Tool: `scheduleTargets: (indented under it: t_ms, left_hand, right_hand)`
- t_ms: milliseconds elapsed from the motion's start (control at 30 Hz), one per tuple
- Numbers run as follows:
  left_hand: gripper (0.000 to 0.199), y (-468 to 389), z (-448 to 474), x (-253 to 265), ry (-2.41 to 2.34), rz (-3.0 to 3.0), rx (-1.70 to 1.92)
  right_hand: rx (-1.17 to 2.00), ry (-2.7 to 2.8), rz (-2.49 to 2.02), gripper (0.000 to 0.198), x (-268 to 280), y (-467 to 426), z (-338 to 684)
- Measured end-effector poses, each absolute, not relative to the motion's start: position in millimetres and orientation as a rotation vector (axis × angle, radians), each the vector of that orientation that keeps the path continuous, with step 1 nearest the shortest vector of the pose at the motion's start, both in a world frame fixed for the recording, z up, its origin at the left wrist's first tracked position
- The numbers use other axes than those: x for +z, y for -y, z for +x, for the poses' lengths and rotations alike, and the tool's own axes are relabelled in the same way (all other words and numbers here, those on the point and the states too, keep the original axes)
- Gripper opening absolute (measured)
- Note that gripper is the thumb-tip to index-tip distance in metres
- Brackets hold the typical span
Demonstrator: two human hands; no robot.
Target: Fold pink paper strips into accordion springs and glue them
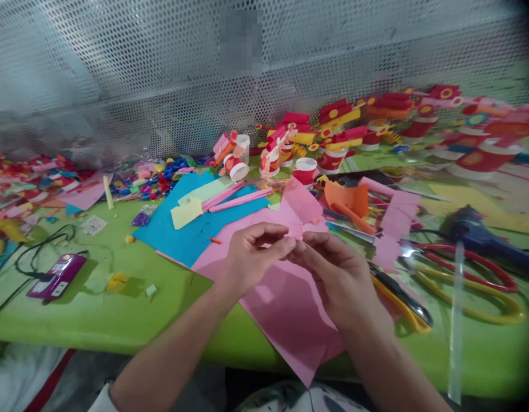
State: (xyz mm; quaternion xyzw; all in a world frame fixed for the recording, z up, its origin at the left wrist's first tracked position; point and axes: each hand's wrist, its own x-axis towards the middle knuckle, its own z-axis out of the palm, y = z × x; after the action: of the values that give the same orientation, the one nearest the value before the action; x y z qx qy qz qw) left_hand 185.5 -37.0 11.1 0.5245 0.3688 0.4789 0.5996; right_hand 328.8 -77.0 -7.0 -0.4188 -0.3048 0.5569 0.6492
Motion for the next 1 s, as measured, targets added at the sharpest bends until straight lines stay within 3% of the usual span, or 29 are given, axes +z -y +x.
scheduleTargets:
  t_ms: [300, 467, 733, 1000]
  left_hand:
    - [0.016, 32.1, 183.0, 5.2, -0.755, 1.031, 1.064]
    - [0.019, 34.0, 184.3, 6.6, -0.773, 1.227, 1.125]
    - [0.003, 43.5, 186.3, 12.0, -0.818, 1.584, 1.23]
    - [0.01, 42.8, 186.5, 13.6, -0.871, 1.455, 1.194]
  right_hand:
    - [1.321, 0.649, -0.887, 0.029, -5.0, 77.8, 329.4]
    - [1.397, 0.647, -0.82, 0.024, -6.6, 77.7, 332.3]
    - [1.315, 0.691, -0.822, 0.021, -9.9, 76.9, 332.3]
    - [1.276, 0.734, -0.878, 0.02, -9.5, 78.1, 330.4]
